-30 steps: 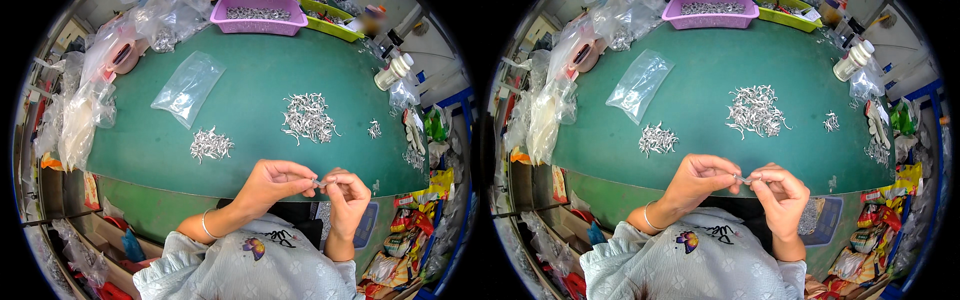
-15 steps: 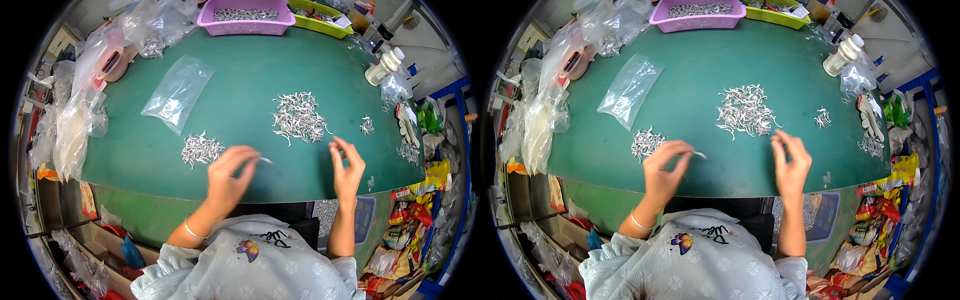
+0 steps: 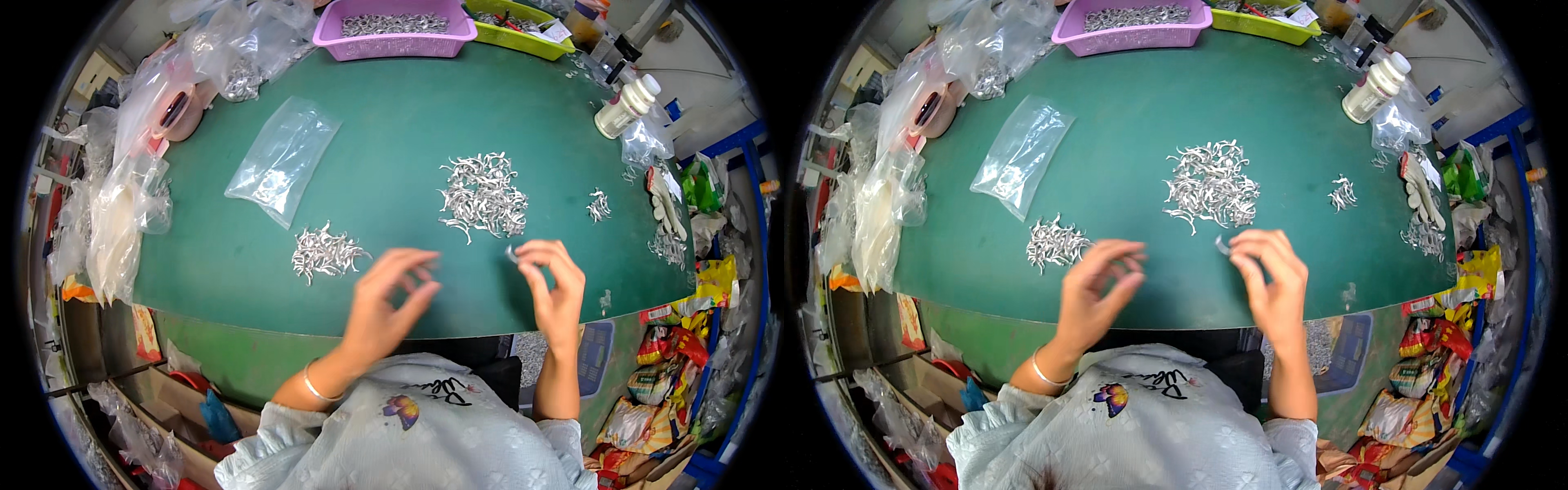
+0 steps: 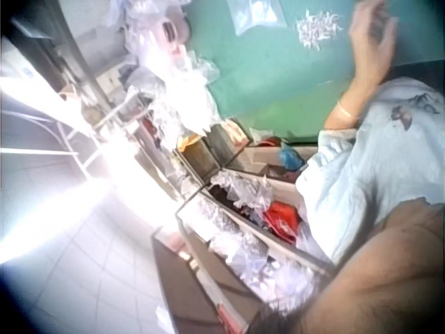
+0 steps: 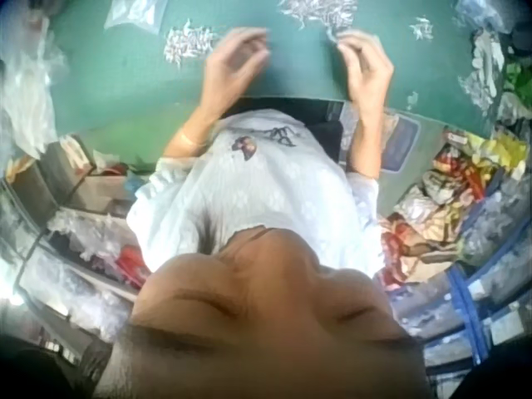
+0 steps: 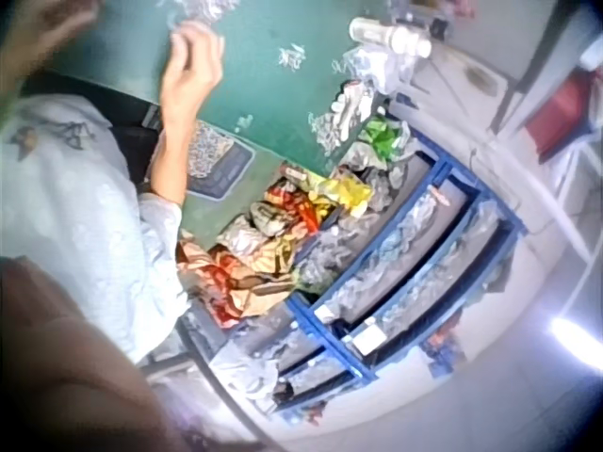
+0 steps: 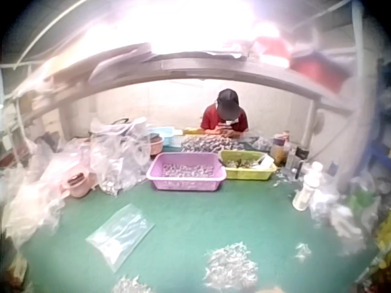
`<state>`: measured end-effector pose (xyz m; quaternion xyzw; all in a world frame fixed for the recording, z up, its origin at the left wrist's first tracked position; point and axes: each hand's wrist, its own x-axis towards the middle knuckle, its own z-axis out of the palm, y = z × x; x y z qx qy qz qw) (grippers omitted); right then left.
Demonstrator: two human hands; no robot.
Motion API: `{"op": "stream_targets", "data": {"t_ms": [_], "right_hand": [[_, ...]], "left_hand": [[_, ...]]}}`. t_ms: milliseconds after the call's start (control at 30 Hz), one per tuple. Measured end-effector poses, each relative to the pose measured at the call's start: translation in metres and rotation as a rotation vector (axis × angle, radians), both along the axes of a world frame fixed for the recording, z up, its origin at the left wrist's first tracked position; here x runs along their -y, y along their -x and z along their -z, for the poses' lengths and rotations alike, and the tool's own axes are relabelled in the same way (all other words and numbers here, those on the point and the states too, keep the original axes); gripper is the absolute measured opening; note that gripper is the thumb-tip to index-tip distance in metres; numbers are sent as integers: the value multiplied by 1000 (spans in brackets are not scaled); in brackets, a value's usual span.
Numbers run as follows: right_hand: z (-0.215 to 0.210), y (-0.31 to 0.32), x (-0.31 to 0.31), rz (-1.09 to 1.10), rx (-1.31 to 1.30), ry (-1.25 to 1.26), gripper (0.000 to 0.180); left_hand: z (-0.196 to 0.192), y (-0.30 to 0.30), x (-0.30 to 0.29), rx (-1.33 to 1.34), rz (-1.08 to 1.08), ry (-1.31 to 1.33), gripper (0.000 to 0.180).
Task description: The person sorts through piles of small hooked metal components by hand on a green workbench, then gathers a handful from a blue bin on the floor and places them on the table.
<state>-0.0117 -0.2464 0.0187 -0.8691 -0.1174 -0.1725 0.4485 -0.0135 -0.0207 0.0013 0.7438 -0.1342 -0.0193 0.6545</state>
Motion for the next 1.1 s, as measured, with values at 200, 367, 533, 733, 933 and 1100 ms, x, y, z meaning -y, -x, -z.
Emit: {"op": "stream_targets", "data": {"t_ms": [200, 367, 533, 733, 933, 1100], "right_hand": [[-24, 27, -22, -119, 42, 19, 16], [-21, 37, -29, -59, -47, -312, 17], [-16, 47, -32, -85, -377, -893, 12], [-16, 50, -30, -191, -345, -893, 9], [-19, 49, -31, -79, 107, -274, 20], [-24, 54, -33, -21, 463, 134, 27]], "left_hand": [[-12, 6, 32, -346, 197, 520, 19], [-20, 12, 27, -469, 196, 563, 12], [-27, 16, 23, -564, 235, 600, 11], [-29, 20, 22, -534, 280, 659, 15], [-30, 23, 25, -423, 237, 669, 17], [-28, 24, 26, -108, 194, 518, 16]]}}
